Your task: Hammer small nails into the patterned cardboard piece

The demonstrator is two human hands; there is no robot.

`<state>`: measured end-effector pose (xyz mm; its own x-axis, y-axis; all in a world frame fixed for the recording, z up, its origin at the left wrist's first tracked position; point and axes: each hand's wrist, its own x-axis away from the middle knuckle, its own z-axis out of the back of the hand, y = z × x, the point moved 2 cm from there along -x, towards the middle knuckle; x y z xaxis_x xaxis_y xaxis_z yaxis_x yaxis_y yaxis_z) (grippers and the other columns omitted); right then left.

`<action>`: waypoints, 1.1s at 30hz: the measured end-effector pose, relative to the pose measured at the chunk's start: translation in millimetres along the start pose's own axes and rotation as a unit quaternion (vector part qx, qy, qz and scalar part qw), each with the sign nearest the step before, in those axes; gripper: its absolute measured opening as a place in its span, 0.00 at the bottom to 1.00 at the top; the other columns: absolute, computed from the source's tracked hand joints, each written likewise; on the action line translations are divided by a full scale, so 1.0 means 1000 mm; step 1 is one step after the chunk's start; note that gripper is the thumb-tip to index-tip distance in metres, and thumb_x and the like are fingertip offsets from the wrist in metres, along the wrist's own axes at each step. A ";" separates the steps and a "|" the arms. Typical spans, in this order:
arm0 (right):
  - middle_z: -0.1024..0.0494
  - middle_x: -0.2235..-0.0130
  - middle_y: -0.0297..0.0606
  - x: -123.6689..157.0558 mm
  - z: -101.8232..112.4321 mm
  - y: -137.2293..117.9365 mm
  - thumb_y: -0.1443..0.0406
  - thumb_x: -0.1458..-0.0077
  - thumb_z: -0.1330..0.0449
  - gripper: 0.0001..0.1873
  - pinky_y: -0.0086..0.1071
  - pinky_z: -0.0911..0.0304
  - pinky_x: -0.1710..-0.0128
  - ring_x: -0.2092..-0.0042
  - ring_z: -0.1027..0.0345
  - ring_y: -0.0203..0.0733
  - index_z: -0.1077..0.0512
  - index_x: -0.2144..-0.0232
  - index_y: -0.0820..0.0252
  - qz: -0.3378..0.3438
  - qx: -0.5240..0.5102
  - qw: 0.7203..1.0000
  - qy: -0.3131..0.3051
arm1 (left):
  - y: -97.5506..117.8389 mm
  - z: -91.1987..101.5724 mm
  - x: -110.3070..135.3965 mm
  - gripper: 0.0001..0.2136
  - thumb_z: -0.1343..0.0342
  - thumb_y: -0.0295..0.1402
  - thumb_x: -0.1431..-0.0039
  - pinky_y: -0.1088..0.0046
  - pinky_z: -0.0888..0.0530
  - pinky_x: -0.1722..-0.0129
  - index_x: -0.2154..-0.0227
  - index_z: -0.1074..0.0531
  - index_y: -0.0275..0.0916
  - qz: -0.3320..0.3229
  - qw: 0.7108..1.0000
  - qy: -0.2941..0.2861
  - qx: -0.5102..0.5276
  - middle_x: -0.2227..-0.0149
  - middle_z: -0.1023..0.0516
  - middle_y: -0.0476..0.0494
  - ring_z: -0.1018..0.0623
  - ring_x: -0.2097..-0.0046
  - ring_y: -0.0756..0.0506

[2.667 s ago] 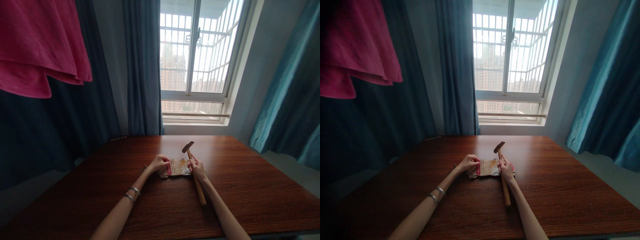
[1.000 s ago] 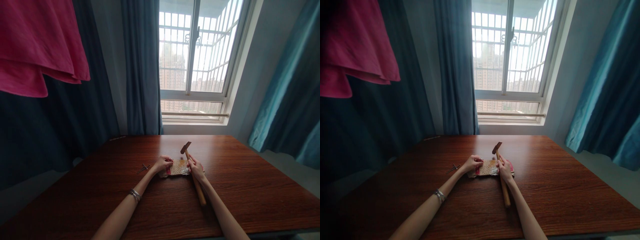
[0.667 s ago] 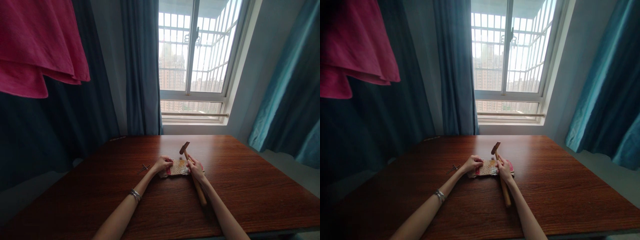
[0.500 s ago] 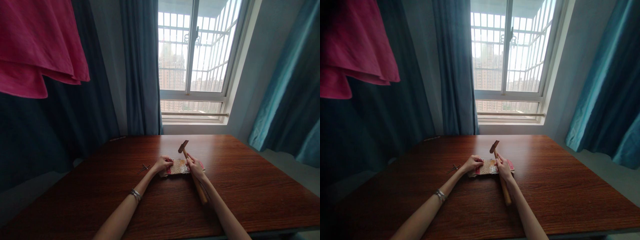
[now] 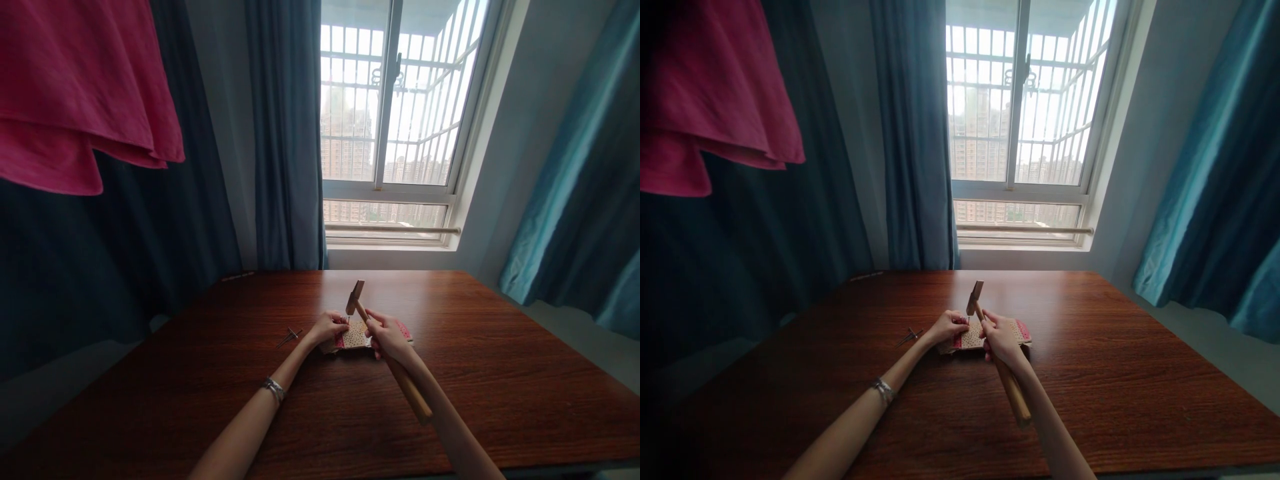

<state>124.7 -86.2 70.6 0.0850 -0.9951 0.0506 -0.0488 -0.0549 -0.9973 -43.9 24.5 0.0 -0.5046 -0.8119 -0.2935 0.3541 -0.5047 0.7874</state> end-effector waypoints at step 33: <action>0.37 0.78 0.28 -0.001 0.007 -0.016 0.62 0.50 0.49 0.25 0.20 0.48 0.90 0.85 0.46 0.25 0.41 0.48 0.57 -0.026 0.059 0.997 -0.032 | 0.006 -0.001 0.001 0.11 0.42 0.37 0.59 0.78 0.36 0.75 0.79 0.26 0.30 0.056 0.998 -0.002 0.017 0.77 0.27 0.46 0.30 0.74 0.51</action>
<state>132.0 -83.8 86.6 0.1479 -0.9836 0.1031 0.0738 -0.0930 -0.9929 -41.3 20.7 3.6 -0.4669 -0.8613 -0.2004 0.3818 -0.4008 0.8328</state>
